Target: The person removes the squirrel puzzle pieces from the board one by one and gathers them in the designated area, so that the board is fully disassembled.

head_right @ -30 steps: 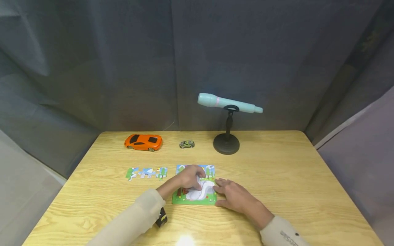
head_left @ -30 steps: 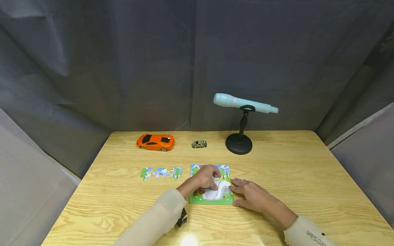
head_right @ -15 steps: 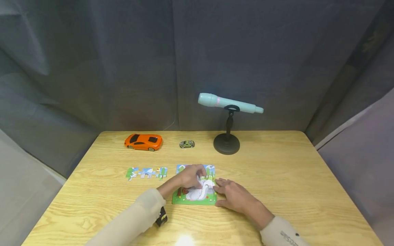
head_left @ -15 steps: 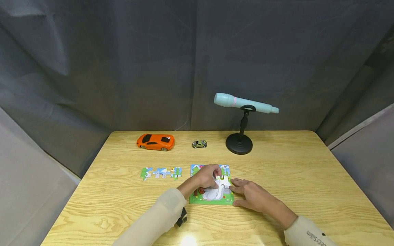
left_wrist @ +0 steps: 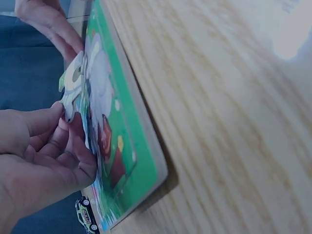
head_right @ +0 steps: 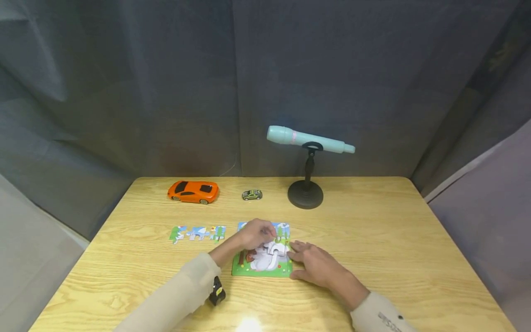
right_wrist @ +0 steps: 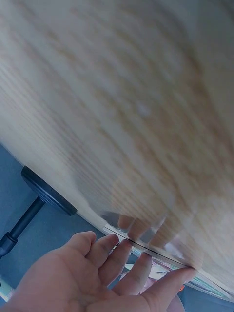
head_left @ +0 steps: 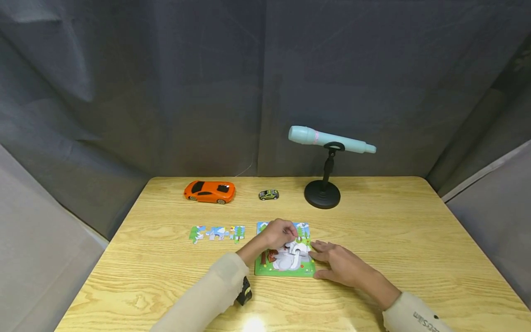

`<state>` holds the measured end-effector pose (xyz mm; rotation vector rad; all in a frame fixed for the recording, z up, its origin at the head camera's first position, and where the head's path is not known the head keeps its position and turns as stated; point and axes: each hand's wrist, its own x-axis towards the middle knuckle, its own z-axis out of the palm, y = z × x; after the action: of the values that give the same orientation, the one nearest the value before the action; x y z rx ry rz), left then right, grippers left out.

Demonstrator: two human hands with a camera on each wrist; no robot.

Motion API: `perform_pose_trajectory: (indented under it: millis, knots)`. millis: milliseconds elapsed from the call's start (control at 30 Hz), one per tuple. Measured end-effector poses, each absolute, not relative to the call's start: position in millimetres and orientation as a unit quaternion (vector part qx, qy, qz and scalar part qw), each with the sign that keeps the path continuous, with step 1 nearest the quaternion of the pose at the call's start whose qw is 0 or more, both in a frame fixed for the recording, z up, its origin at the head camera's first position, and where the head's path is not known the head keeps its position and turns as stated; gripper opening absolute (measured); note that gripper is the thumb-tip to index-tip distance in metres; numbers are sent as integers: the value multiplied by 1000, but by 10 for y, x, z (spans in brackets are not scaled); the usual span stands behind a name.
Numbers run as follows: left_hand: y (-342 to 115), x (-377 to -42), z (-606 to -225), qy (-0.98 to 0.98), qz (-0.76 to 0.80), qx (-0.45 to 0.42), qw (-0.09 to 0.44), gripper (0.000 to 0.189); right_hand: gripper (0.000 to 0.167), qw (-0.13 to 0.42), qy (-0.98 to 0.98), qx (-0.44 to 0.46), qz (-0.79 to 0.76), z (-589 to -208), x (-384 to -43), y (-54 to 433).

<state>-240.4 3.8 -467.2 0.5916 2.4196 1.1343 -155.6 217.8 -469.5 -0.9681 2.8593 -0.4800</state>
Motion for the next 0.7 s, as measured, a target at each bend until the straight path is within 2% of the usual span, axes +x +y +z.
perform_pose_trajectory:
  millis: [300, 700]
  knots:
    - [-115, -2417, -4574, 852, 430, 214, 206, 6, 54, 47, 934, -318, -157, -4692, -1568, 2175]
    - [-745, -2499, -4434, 861, 432, 195, 185, 6, 55, 54, 936, -310, -159, -4667, -1549, 2176]
